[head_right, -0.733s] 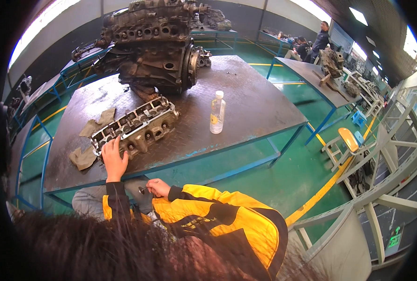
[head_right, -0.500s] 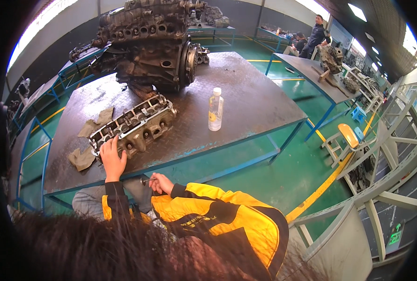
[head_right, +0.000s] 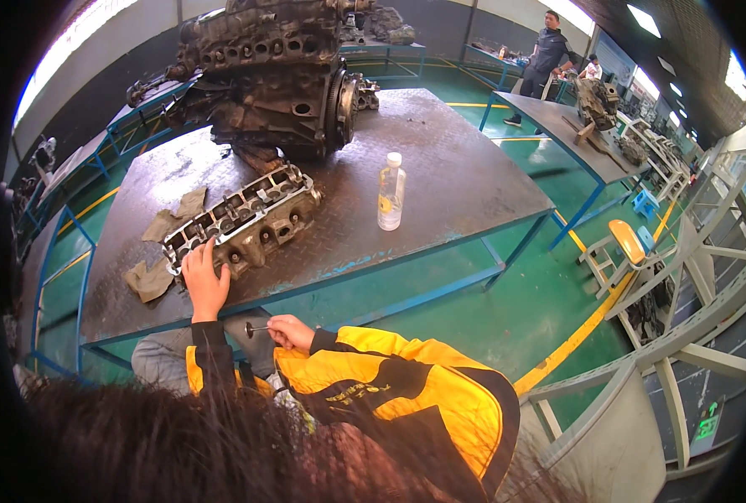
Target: The person disassembles an engine head on a workbench by hand and using a small metal rod to push out components, while seated in a workshop environment.
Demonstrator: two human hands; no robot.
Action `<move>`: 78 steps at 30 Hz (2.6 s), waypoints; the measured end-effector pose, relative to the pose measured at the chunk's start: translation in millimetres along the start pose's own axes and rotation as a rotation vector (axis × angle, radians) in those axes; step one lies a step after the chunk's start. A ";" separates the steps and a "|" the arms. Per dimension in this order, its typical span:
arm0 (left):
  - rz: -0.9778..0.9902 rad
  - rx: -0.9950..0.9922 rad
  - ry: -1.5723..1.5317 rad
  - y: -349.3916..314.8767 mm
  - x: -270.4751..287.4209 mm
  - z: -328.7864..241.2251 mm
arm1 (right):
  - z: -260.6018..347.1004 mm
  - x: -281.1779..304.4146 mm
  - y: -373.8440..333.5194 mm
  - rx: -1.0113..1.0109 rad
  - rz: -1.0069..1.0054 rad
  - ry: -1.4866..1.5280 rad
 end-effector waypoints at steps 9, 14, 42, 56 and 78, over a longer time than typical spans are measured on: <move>0.014 0.003 -0.003 0.9 -2.6 0.4 | 21.1 -10.8 -15.0 0.090 0.109 -0.025; 0.000 0.010 0.025 -0.5 0.4 5.4 | 38.2 -31.4 -13.0 0.170 0.152 -0.203; -0.012 -0.014 0.010 1.4 0.6 2.4 | 146.4 -36.0 25.0 0.575 -0.227 -0.363; 0.012 0.000 0.005 -4.1 -4.6 5.0 | 154.5 -24.7 51.6 0.619 -0.254 -0.193; -0.001 0.002 -0.001 -0.7 0.0 2.3 | 171.6 -37.5 53.2 0.263 -0.082 -0.060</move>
Point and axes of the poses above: each hand's wrist, its own y-axis towards the middle knuckle, its own x-axis out of the back of the hand, z = x × y, the point moved 5 cm from there along y, towards the middle knuckle, and after that the axes turned 7 degrees about -x, right-handed, at the moved point
